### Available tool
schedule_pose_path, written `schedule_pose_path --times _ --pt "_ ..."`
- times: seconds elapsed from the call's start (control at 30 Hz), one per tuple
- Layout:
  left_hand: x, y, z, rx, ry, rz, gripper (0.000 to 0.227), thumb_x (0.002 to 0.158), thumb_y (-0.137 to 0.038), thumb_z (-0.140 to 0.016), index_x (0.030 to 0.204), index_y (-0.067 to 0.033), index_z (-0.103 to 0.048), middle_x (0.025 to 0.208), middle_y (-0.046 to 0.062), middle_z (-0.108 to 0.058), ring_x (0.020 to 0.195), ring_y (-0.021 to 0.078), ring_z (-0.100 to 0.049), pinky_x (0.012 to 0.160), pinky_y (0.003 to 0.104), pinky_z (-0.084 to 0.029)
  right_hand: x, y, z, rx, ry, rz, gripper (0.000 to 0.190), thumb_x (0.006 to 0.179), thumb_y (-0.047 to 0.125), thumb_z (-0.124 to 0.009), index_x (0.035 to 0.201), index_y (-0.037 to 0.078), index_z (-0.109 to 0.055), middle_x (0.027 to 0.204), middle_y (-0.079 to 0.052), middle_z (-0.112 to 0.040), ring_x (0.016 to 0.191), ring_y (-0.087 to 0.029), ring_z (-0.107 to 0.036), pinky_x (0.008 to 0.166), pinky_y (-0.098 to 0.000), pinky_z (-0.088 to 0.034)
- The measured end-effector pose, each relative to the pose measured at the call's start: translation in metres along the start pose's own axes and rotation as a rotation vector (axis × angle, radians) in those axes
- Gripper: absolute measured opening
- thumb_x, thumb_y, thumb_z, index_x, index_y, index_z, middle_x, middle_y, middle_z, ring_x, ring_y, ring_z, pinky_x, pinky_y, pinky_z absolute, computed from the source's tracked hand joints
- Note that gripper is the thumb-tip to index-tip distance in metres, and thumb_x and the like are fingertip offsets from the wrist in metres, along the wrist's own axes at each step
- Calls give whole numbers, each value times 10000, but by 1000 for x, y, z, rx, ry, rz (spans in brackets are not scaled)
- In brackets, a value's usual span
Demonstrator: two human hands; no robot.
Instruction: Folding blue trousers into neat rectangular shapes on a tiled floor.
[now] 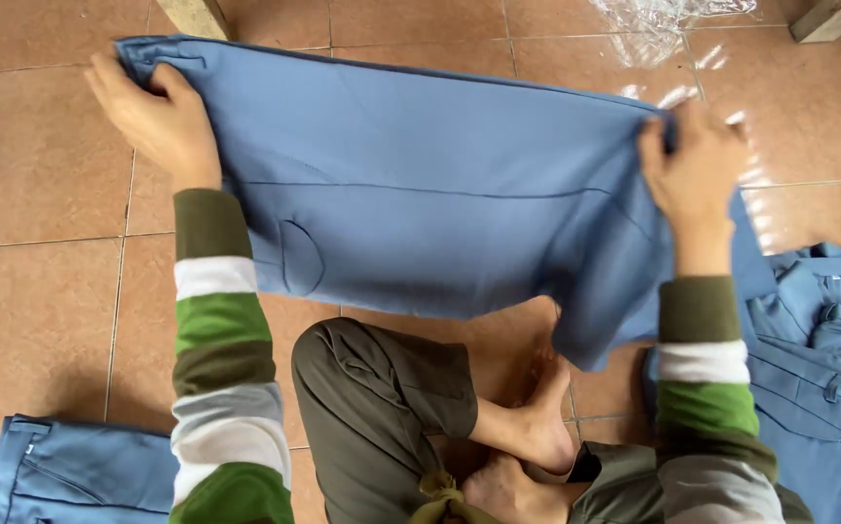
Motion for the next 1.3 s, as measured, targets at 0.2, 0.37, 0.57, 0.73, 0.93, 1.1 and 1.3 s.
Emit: schedule_pose_path --times 0.2,0.37,0.57,0.73,0.93,1.1,1.3 --pt "-122 79 -78 507 653 498 912 1007 -288 -813 1608 -132 -144 1634 177 -277 1489 397 -380 1188 562 -427 -77 67 -145 89 464 -156 584 997 437 -617 1452 74 -588 1453 -292 -535 1241 -499 -567 1005 -649 -416" --pt "-235 27 -89 450 980 423 755 911 -462 -713 1490 -82 -413 1584 227 -335 1454 427 -375 1119 635 -369 -157 108 -170 214 753 -158 474 986 505 -585 1369 226 -606 1369 -131 -610 1275 -372 -582 999 -569 -458" --pt "-403 -7 -108 407 1663 536 1071 811 -717 -664 1588 -116 -236 1646 282 -137 1508 502 -177 1054 747 -366 -252 84 -190 132 1105 -396 584 927 577 -604 1402 238 -578 1449 -146 -546 1377 -409 -487 1003 -603 -454" --pt "-422 -47 -81 407 1802 606 1349 744 -795 -697 1645 -158 80 1668 246 203 1535 508 96 1039 842 -269 -309 51 -172 46 1215 -757 992 827 575 -697 1621 205 -230 1636 -295 -197 1472 -580 -192 1014 -813 -291" --pt "-399 -3 -85 527 1769 524 1381 684 -846 -696 1650 -267 103 1707 148 171 1564 395 130 1079 816 -217 -321 44 -143 266 1193 -850 1102 828 647 -683 1652 155 -140 1645 -300 -155 1501 -539 -169 1071 -737 -344" --pt "-334 59 -61 791 1660 709 1473 564 -776 -829 1639 -349 83 1715 184 39 1579 382 14 1102 829 -141 -319 57 -150 621 890 -763 894 853 372 -707 1618 164 -294 1676 -261 -84 1494 -518 -209 1163 -616 -335" --pt "-329 162 -49 1087 1283 808 1091 945 -389 -750 1642 -250 77 1672 225 166 1542 445 145 1091 889 22 -319 63 -178 119 982 -728 832 871 517 -652 1590 213 -364 1690 -217 -121 1549 -458 -82 1188 -676 -159"
Point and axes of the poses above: each hand's wrist, its own x-axis towards the middle knuckle, its own z-axis out of the back of the hand, y = z × x, the point moved 3 cm from there along x, towards the middle knuckle
